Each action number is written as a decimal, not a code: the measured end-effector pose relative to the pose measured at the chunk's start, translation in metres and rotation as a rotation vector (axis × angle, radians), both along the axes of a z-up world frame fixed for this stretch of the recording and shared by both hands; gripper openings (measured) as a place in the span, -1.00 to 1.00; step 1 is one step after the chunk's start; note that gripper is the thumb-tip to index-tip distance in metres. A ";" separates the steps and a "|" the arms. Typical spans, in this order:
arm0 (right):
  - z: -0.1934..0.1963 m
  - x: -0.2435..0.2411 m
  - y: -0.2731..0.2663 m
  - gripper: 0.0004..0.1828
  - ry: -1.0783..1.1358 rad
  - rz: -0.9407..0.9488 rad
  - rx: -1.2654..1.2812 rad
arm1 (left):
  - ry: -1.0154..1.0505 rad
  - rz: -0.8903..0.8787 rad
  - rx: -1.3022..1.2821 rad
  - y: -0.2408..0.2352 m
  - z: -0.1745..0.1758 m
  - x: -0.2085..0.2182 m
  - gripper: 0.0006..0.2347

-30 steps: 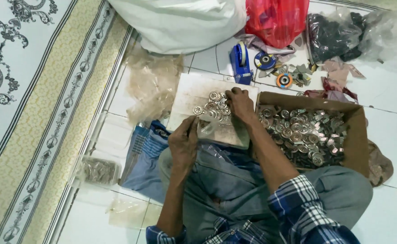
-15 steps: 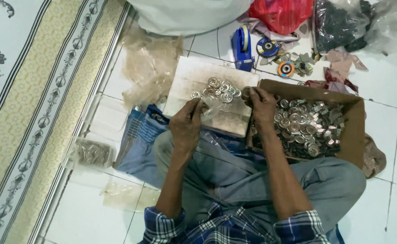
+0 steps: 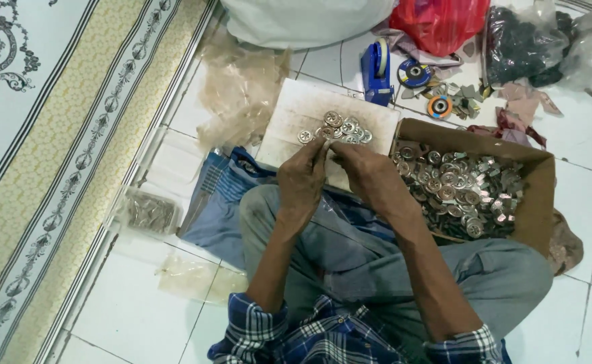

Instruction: The person is sitting on the floor, sorting and assembling small circular metal components, placing them into a cardboard box.

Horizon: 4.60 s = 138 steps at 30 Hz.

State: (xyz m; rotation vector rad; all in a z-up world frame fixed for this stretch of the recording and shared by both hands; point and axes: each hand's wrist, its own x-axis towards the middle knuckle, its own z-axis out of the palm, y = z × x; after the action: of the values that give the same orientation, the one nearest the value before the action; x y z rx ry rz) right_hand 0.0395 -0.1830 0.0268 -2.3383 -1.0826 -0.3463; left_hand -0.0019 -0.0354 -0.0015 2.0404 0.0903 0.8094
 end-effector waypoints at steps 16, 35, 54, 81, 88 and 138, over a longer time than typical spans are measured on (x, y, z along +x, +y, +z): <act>-0.210 0.045 -0.067 -0.80 0.282 -0.476 0.168 | 0.074 0.023 -0.145 0.029 0.002 0.003 -0.89; -0.219 0.135 -0.044 -0.45 0.437 -0.195 -0.207 | 0.075 0.043 -0.209 0.033 0.002 -0.013 -0.87; -0.219 0.090 -0.068 -0.72 0.980 -0.510 0.748 | 0.139 0.015 -0.128 0.022 -0.007 -0.007 -0.90; -0.018 0.015 -0.002 -0.80 0.008 -0.077 0.128 | 0.070 -0.063 -0.100 0.009 0.005 0.009 -0.89; -0.139 0.070 -0.051 -0.83 0.273 -0.358 0.419 | 0.082 -0.034 -0.121 0.022 0.008 0.012 -0.90; -0.071 0.025 0.012 -0.78 0.723 0.030 0.778 | 0.133 -0.094 -0.147 0.015 0.010 0.003 -0.86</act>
State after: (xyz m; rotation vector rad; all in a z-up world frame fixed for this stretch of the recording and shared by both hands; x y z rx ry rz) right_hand 0.0650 -0.1708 -0.0443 -1.5338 -0.4878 0.0963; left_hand 0.0007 -0.0200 0.0084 1.9425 0.1245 0.5909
